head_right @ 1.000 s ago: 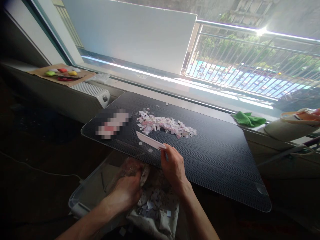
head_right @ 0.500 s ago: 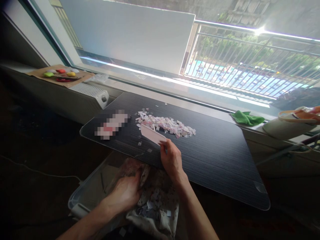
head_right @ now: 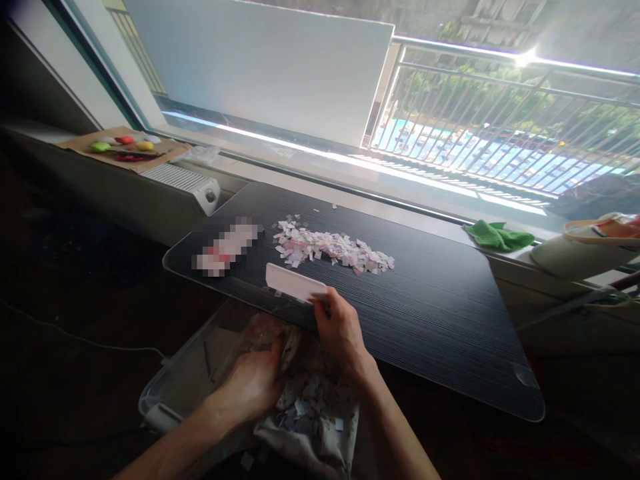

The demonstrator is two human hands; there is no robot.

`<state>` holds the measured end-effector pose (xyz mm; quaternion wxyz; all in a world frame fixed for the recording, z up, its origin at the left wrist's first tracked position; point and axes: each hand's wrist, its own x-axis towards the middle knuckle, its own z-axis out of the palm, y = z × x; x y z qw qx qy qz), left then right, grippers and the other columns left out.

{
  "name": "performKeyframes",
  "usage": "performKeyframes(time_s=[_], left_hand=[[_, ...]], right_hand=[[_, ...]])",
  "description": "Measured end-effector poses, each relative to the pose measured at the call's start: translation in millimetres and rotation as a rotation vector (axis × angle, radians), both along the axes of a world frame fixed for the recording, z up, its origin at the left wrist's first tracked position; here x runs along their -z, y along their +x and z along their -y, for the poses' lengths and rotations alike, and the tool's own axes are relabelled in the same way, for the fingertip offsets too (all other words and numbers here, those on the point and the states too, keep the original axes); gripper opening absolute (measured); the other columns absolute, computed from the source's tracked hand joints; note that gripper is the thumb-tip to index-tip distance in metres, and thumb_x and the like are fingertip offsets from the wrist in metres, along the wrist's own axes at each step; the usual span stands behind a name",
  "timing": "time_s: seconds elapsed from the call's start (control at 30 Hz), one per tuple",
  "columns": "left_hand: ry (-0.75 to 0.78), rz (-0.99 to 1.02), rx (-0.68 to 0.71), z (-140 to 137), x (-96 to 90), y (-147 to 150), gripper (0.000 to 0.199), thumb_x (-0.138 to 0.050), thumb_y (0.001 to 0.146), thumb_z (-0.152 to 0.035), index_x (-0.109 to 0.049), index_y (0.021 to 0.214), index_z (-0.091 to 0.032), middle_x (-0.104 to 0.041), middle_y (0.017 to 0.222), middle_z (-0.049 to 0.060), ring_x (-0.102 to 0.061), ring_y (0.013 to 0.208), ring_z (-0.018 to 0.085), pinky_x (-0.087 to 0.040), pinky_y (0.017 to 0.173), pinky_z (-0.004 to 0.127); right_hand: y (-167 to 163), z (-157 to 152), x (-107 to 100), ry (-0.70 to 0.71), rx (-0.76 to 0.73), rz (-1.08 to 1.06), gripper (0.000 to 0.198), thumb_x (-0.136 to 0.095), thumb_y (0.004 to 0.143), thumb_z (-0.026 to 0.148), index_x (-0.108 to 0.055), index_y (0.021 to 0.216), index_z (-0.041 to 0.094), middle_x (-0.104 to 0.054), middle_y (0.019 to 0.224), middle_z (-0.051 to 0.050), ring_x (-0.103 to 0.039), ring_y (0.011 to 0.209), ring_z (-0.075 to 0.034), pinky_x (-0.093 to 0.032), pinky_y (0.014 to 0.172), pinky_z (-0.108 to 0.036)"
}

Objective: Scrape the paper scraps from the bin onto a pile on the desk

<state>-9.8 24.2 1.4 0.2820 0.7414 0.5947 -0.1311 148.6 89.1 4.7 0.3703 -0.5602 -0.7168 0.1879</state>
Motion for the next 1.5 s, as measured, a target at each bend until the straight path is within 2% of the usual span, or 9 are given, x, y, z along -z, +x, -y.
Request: performKeyframes(time_s=[0.2,0.27,0.47,0.6,0.73,0.9,1.13,1.3,1.5], left_hand=[[-0.003,-0.016,0.009,-2,1.1,1,0.064,-0.041,0.068,-0.022,-0.022,0.128,-0.007,-0.064,0.086,0.011,-0.060,0.084,0.026,-0.043,0.070,0.033],[0.011,-0.003,0.018,-2,2.1,1,0.063,-0.040,0.069,-0.022,-0.023,0.127,-0.007,-0.064,0.086,0.012,-0.059,0.084,0.025,-0.043,0.071,0.032],[0.011,0.003,0.013,-2,2.4,1,0.061,-0.042,0.069,-0.023,-0.025,0.125,-0.008,-0.065,0.085,0.012,-0.061,0.081,0.026,-0.044,0.069,0.034],[0.021,0.000,0.015,-1,6.8,1,0.061,-0.038,0.070,-0.022,-0.023,0.128,-0.006,-0.065,0.086,0.013,-0.060,0.084,0.025,-0.043,0.071,0.034],[0.005,-0.039,-0.009,0,8.1,2,0.057,-0.039,0.071,-0.024,-0.030,0.125,-0.007,-0.064,0.088,0.014,-0.060,0.086,0.025,-0.043,0.073,0.033],[0.024,-0.016,-0.002,0,4.0,2,0.065,-0.041,0.067,-0.020,-0.024,0.128,-0.008,-0.064,0.087,0.012,-0.059,0.086,0.024,-0.043,0.073,0.032],[0.030,-0.044,-0.017,-1,4.9,3,0.064,-0.039,0.067,-0.017,-0.025,0.128,-0.006,-0.065,0.082,0.013,-0.061,0.082,0.024,-0.044,0.070,0.033],[0.016,-0.066,-0.022,-1,1.0,5,0.059,-0.040,0.070,-0.022,-0.030,0.125,-0.006,-0.064,0.085,0.014,-0.060,0.083,0.025,-0.044,0.071,0.033],[0.017,-0.016,-0.039,0,3.4,3,0.068,-0.041,0.070,-0.024,-0.018,0.132,-0.006,-0.065,0.084,0.013,-0.060,0.082,0.024,-0.044,0.071,0.032]], right_hand=[[29,28,2,0.047,0.304,0.007,0.015,-0.050,0.077,0.030,-0.058,0.086,0.021,-0.064,0.073,-0.001,-0.059,0.066,-0.015,-0.044,0.062,-0.025],[36,38,4,0.064,0.331,0.049,0.015,-0.050,0.077,0.031,-0.058,0.084,0.021,-0.064,0.072,-0.001,-0.059,0.064,-0.015,-0.044,0.061,-0.025],[18,63,8,0.151,0.240,0.094,0.016,-0.049,0.078,0.026,-0.057,0.091,0.021,-0.064,0.078,-0.004,-0.060,0.067,-0.016,-0.046,0.064,-0.027],[-9,67,8,0.107,0.104,0.013,0.019,-0.045,0.080,0.022,-0.056,0.095,0.021,-0.064,0.082,-0.004,-0.060,0.072,-0.015,-0.046,0.067,-0.026],[-11,58,4,0.036,0.132,-0.058,0.015,-0.046,0.079,0.025,-0.057,0.089,0.021,-0.063,0.075,-0.002,-0.058,0.065,-0.014,-0.045,0.061,-0.024],[6,32,0,-0.146,0.238,-0.147,0.020,-0.049,0.075,0.029,-0.051,0.093,0.020,-0.060,0.067,0.001,-0.055,0.058,-0.014,-0.042,0.055,-0.024],[-9,19,-3,-0.279,0.096,-0.228,0.031,-0.046,0.073,0.023,-0.045,0.104,0.020,-0.059,0.069,0.001,-0.052,0.056,-0.013,-0.040,0.054,-0.023],[-12,17,-6,-0.269,0.046,-0.262,0.034,-0.044,0.073,0.022,-0.045,0.107,0.019,-0.060,0.072,0.000,-0.051,0.056,-0.012,-0.040,0.052,-0.021],[-13,-4,-3,-0.197,0.114,-0.191,0.037,-0.042,0.073,0.023,-0.043,0.110,0.019,-0.057,0.067,0.001,-0.049,0.055,-0.012,-0.040,0.056,-0.024]])
